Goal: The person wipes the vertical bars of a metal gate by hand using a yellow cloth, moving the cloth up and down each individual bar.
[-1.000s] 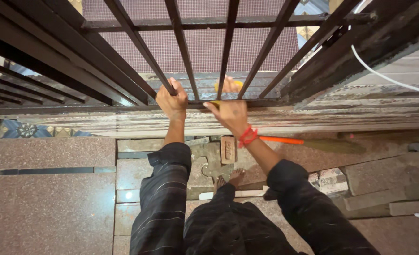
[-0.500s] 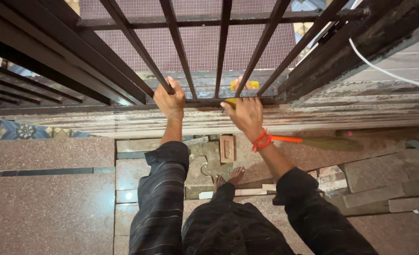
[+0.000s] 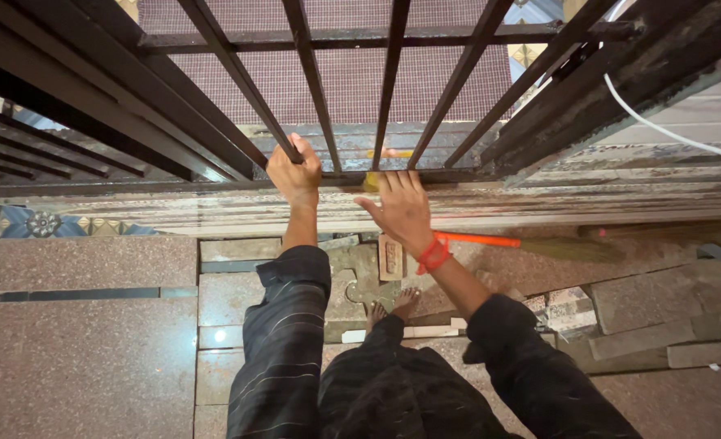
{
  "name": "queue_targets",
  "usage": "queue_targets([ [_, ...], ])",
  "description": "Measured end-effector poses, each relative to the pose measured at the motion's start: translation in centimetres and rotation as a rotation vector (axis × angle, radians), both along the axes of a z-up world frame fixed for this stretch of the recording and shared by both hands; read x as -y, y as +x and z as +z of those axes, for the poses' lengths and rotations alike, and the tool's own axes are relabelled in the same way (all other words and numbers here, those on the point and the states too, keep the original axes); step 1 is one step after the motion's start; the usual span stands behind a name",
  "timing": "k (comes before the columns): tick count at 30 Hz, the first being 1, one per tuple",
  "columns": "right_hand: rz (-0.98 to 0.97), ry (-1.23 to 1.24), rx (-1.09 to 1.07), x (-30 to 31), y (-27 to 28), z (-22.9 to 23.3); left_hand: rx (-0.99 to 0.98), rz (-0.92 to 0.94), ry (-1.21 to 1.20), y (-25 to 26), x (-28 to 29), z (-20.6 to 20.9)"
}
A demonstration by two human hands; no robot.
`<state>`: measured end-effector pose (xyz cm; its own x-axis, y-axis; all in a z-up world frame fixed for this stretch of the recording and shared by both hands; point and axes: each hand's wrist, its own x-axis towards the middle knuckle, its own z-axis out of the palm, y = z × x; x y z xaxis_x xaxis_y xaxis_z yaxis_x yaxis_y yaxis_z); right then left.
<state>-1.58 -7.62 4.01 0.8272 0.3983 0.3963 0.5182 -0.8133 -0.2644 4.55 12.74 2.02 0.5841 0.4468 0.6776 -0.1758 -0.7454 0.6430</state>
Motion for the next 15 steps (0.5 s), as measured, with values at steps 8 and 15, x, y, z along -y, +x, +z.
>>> queue_targets([
  [8,-0.141,-0.004,0.042,5.1,1.7,-1.2,0.01,-0.019,0.012,0.1,-0.2,0.1],
  [15,-0.05,0.134,0.101,1.6,3.5,0.1,0.011,0.02,0.046,0.3,-0.3,-0.4],
])
